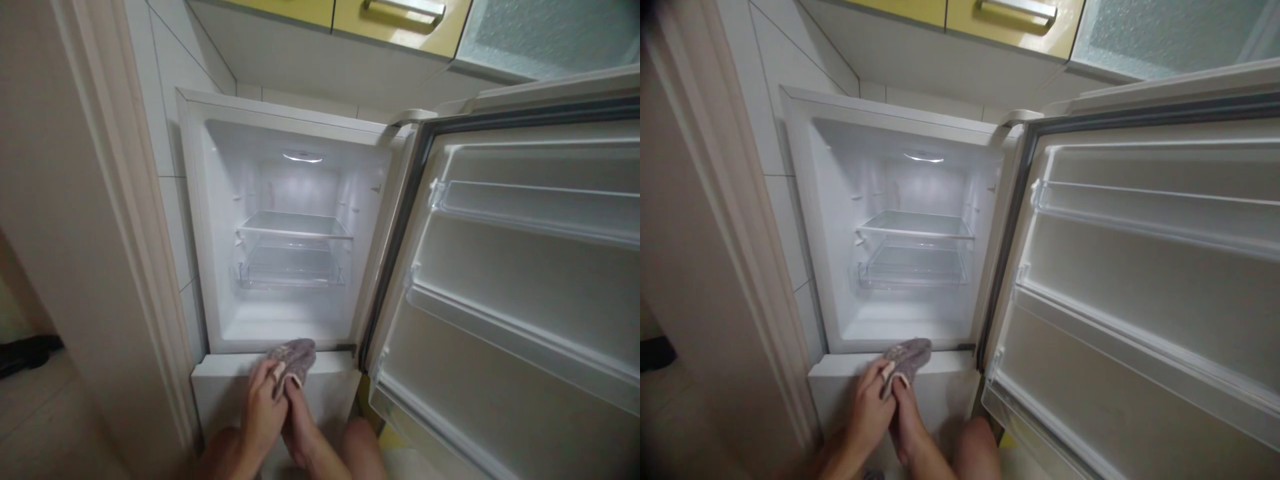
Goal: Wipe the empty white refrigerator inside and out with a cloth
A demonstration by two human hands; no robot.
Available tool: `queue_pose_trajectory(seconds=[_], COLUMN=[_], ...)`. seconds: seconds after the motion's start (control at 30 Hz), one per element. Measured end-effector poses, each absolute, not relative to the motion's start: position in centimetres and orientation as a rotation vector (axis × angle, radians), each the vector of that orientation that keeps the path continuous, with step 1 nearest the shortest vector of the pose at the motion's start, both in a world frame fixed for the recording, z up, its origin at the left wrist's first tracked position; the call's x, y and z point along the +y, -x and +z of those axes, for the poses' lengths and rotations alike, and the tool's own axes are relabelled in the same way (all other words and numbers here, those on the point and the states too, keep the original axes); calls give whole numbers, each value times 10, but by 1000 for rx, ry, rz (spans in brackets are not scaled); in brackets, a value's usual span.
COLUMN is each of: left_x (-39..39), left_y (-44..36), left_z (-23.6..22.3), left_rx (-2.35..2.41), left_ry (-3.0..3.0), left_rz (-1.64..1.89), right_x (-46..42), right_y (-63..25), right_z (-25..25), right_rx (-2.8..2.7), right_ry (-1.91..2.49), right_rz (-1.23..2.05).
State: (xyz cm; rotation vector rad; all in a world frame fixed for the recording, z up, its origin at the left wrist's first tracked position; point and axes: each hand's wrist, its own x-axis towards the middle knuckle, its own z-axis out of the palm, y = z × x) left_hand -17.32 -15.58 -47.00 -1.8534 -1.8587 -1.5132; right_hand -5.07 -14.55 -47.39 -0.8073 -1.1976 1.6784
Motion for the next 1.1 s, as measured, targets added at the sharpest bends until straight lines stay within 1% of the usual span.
queue_pose_trajectory(seconds=[0.07, 0.13, 0.17, 0.23, 0.33, 0.43, 0.53, 0.63, 0.73, 0.83, 0.93, 1.0, 1.1], left_x=[-163, -167, -166, -157, -125, -91, -73, -67, -66, -66, -67, -69, -72], left_y=[143, 137, 142, 168, 226, 282, 316, 328, 328, 327, 327, 326, 325], left_z=[-453, -436, -429, -424, -435, -460, -487, -507, -516, -516, -514, -513, -511], left_rx=[-1824, -1759, -1715, -1648, -1721, -1786, -1724, -1595, -1551, -1608, -1667, -1687, -1688], left_ry=[2067, 2301, 2412, 2501, 2312, 2204, 2230, 2180, 2130, 2111, 2100, 2101, 2118], left_rz=[-1439, -1387, -1357, -1263, -1090, -1011, -918, -793, -746, -770, -766, -770, -785], right_x=[-147, -137, -129, -108, -73, -42, -18, 0, 12, 14, 8, 2, -10], right_y=[61, 58, 52, 36, 16, 11, 14, 25, 53, 96, 126, 128, 103], right_z=[-467, -452, -444, -429, -419, -432, -455, -467, -463, -454, -447, -443, -441], right_rx=[-921, -793, -803, -992, -1520, -2012, -2277, -2377, -2500, -2551, -2527, -2557, -2617], right_ry=[789, 860, 929, 1074, 1343, 1657, 1619, 1477, 1303, 1174, 1187, 1178, 1168], right_rz=[1657, 1520, 1400, 1069, 561, 301, 126, 18, -33, 18, 81, 100, 110])
